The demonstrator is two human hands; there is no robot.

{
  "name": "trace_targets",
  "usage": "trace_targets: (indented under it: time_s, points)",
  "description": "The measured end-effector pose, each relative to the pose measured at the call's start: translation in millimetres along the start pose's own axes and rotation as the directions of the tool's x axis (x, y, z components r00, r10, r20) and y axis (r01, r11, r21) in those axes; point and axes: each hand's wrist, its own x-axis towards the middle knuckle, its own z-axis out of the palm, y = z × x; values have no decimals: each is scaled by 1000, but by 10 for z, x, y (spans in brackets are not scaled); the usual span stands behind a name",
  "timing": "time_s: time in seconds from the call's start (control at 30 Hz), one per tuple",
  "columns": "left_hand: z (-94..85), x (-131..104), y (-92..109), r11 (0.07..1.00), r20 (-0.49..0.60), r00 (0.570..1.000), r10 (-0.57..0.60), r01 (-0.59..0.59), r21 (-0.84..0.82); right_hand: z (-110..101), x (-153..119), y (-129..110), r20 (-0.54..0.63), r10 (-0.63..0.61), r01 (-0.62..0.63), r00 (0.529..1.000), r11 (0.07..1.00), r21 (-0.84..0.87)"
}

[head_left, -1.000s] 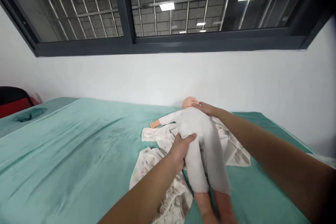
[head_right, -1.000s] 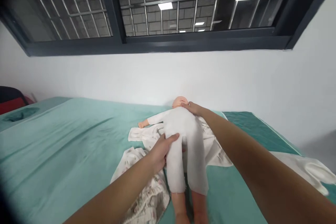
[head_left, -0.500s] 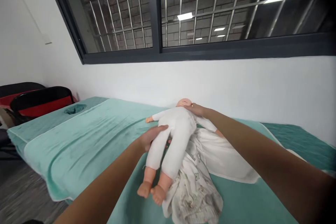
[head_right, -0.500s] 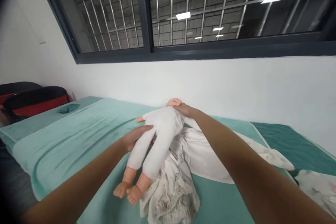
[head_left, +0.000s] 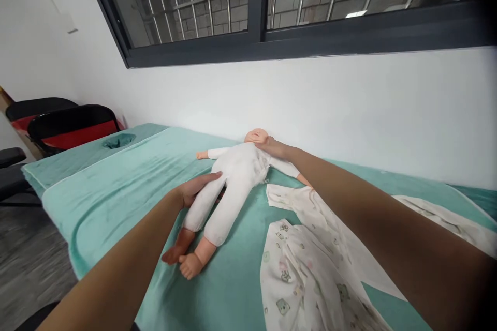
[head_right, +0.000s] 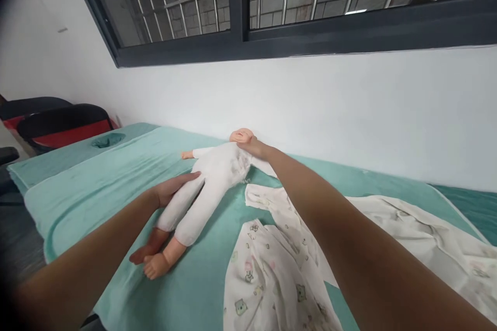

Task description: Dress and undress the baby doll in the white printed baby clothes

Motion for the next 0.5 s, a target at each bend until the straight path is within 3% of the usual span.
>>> trace_targets:
  time_s: [0.13,0.23,0.3,0.37,0.43,0.47,0.5]
  points:
    - [7,-62,30,998,0,1000,-7,7,55,-176,-183,368,-34,197,-199,980,975,-99]
    - [-9,-119,88,956,-180,977,111,-56,289,-446,-598,703,-67,312,-319,948,929,-187]
    - [16,-158,159,874,-368,888,276,-72,481,-643,-979,886,-79,367,-374,927,889,-265]
    - [131,-199,243,797,-495,750,439,-71,599,-814,-1382,1003,-82,396,-400,914,853,-336]
    - [368,-247,298,708,-498,637,588,-108,698,-937,-1749,1044,-87,389,-389,917,825,-410]
    - [531,-273,300,645,-445,617,649,-137,752,-982,-1906,1038,-87,375,-372,923,813,-448]
    - [715,-298,278,571,-359,631,687,-165,804,-1016,-2042,1016,-85,356,-351,930,800,-486]
